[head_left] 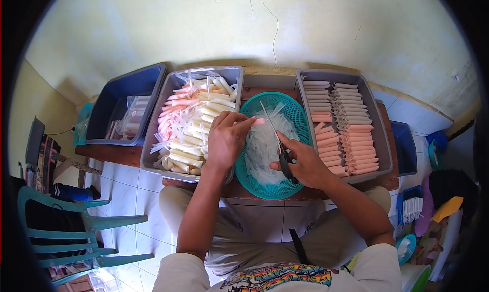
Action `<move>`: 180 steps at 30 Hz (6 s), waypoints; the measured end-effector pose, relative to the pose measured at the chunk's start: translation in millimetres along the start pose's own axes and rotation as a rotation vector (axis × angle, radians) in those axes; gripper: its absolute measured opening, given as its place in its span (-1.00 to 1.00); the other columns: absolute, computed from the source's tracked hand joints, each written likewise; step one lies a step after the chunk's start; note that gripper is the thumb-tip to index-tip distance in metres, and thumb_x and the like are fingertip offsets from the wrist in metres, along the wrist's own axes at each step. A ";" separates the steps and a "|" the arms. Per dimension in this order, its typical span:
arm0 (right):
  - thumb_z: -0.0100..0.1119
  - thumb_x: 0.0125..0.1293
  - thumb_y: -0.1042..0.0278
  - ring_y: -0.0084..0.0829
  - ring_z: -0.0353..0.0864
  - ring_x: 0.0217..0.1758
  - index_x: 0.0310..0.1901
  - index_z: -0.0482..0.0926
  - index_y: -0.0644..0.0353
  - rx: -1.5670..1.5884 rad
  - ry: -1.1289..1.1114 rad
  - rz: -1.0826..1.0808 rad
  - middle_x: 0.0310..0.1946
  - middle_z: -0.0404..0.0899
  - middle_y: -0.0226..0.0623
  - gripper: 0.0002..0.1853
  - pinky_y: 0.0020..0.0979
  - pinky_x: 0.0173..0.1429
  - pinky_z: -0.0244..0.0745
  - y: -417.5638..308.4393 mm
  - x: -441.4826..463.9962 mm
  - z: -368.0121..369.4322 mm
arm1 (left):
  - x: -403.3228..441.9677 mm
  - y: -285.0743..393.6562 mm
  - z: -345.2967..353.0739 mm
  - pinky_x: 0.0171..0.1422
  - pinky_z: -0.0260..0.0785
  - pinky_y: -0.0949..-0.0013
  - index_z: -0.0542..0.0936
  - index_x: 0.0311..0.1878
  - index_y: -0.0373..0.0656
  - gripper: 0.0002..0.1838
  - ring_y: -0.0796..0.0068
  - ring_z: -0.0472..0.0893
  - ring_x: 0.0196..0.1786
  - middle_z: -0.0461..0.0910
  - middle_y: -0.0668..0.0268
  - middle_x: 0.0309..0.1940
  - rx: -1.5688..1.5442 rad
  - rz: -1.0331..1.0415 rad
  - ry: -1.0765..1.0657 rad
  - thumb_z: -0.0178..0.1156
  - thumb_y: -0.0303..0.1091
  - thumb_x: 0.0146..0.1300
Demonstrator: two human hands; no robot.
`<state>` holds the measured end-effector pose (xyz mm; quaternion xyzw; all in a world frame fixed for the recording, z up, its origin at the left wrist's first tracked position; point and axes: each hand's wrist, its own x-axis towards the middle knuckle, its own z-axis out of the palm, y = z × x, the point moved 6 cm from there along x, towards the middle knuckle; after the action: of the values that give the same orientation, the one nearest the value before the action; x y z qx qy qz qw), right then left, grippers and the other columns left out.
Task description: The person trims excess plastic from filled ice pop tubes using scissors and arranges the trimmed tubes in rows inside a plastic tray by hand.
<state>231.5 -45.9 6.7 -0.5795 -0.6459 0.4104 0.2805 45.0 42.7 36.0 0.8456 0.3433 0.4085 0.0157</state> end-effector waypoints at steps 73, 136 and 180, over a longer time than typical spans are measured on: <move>0.46 0.42 0.18 -0.21 0.85 -0.14 -0.01 0.77 0.31 -0.014 0.320 -0.242 -0.17 0.81 -0.04 -0.67 -0.20 0.01 0.68 -9.3 -19.4 -42.1 | -1.7 61.2 44.1 0.11 0.63 0.37 0.57 0.43 -0.19 -0.40 0.55 0.73 -0.08 0.72 0.31 -0.11 -0.875 -0.241 -0.082 0.45 -0.65 0.34; 0.05 0.45 0.48 0.06 0.80 -0.05 -0.23 0.66 0.23 -0.849 0.792 0.134 -0.14 0.71 -0.07 -0.83 -0.01 0.02 0.73 167.4 -81.2 -212.0 | 50.3 169.3 252.8 0.23 0.59 0.05 0.82 0.17 -0.12 -0.61 -0.06 0.75 0.07 0.74 0.02 0.02 -0.430 -0.073 -0.601 0.45 -0.35 0.26; 0.44 0.30 0.32 -0.09 0.73 0.17 0.06 0.73 0.12 -0.622 0.585 -0.043 0.03 0.72 -0.20 -0.69 -0.08 0.20 0.70 137.6 -79.0 -176.9 | 53.2 155.7 232.7 0.15 0.60 0.04 0.80 0.13 -0.03 -0.64 0.07 0.78 0.05 0.77 0.20 -0.01 -0.121 -0.074 -0.440 0.33 -0.53 0.29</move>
<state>464.6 -88.1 -12.5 -0.7151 -0.6439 0.0082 0.2721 319.6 14.4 -34.9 0.8986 0.3375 0.2332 0.1557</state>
